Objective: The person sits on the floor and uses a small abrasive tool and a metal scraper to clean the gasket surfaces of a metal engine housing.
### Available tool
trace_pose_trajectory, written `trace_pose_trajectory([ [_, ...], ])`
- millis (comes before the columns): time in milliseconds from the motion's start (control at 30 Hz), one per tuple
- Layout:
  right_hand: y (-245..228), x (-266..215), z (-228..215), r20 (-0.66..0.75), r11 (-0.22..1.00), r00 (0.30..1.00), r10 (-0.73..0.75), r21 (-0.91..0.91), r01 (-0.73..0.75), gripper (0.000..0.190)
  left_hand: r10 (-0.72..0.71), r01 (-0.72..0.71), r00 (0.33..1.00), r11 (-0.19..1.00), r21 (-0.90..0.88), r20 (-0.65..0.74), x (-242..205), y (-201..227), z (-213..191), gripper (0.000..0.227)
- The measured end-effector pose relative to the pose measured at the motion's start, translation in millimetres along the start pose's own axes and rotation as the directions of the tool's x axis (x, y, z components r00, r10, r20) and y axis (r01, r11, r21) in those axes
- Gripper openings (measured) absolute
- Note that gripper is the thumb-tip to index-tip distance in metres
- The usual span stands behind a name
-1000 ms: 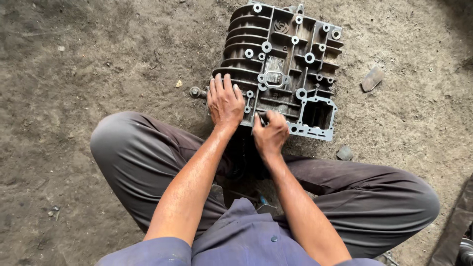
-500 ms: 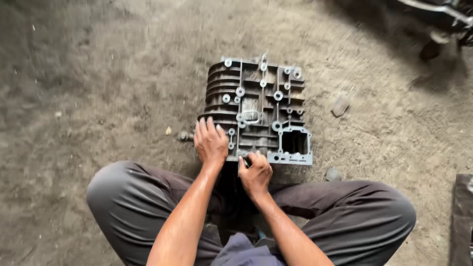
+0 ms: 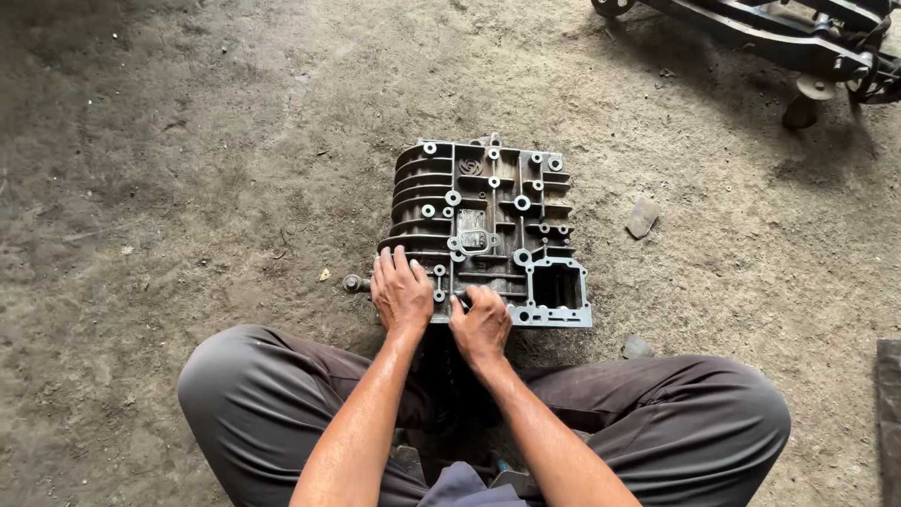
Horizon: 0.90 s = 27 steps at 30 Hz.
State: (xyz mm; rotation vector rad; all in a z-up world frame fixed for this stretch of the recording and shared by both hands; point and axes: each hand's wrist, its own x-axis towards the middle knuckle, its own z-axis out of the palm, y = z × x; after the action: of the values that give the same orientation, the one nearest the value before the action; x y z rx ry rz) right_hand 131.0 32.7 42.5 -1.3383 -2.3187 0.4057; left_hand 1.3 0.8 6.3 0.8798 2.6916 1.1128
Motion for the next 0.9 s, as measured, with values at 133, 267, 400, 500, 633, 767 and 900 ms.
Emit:
trace_pose_trajectory([
  [133,-1.5,-25.1,-5.5,-0.019,1.0,1.0,-0.012,-0.018,0.011,0.023,0.003,-0.003,1.0,1.0,0.022,-0.001,-0.2,0.8,-0.8,0.046],
  [267,-4.0,-18.0,-3.5,0.011,0.999,1.0,0.011,-0.032,-0.011,0.023,0.007,-0.007,1.0,0.999,0.039,0.009,3.4,-1.7,2.5,0.046],
  [400,-6.3,-2.5,0.6,0.03,1.0,0.999,-0.016,-0.004,0.017,0.019,0.0,-0.001,1.0,0.999,0.037,0.012,0.6,-0.2,-1.2,0.046],
  [500,-6.1,-16.1,-5.2,0.046,1.0,0.999,0.012,-0.013,-0.011,0.02,0.0,-0.001,1.0,0.999,0.035,0.009,3.6,5.7,-4.2,0.046],
  [633,-5.7,-16.2,-4.7,0.021,1.0,1.0,-0.004,-0.002,0.004,0.02,0.001,-0.002,1.0,0.999,0.036,0.011,3.1,1.7,-3.4,0.046],
  [767,-11.2,4.3,0.3,0.016,0.999,1.0,-0.023,-0.041,0.024,0.022,0.009,-0.009,1.0,1.0,0.016,-0.005,2.1,0.5,-2.2,0.046],
  [900,-13.0,-15.6,-12.6,-0.004,1.0,1.0,-0.006,0.011,0.006,0.021,0.014,-0.014,1.0,1.0,0.023,-0.016,2.5,6.4,-4.8,0.045],
])
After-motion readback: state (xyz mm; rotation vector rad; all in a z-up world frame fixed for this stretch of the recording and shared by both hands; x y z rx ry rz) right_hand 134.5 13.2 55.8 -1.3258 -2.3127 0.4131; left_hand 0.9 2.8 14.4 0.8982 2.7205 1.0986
